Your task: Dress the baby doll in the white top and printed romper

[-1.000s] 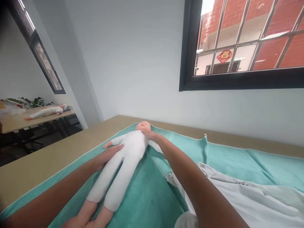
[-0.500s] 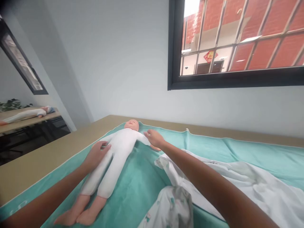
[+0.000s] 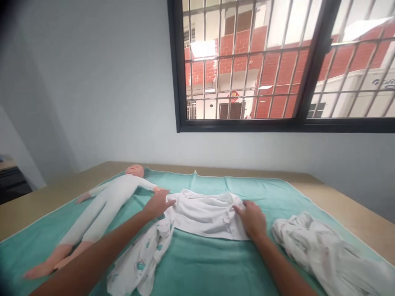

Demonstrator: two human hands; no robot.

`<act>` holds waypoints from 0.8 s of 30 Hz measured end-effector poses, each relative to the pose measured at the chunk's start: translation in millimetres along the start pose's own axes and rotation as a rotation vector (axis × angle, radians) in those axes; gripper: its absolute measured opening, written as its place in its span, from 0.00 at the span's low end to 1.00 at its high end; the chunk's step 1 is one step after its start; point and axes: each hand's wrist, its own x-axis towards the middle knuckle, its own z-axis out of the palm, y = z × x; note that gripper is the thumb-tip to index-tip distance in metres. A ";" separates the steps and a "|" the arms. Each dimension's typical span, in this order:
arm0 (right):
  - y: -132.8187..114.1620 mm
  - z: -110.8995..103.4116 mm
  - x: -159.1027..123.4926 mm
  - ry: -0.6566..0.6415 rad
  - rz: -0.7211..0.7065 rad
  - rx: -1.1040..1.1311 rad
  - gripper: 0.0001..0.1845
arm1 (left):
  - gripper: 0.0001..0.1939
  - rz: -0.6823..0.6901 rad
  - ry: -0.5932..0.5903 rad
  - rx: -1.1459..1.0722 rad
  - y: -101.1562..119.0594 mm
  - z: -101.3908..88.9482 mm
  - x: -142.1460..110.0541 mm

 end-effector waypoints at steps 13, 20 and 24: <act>-106.7 -12.9 -48.3 -0.392 0.083 1.420 0.20 | 0.08 0.000 -0.064 -0.225 93.3 -14.2 -17.0; -138.7 -11.8 -90.6 -0.625 -0.009 1.552 0.32 | 0.20 0.293 -0.393 -0.765 154.4 -41.4 -73.2; -145.6 -25.6 -94.1 -0.782 0.097 1.655 0.25 | 0.24 0.164 -0.097 -0.472 109.0 -46.0 -87.6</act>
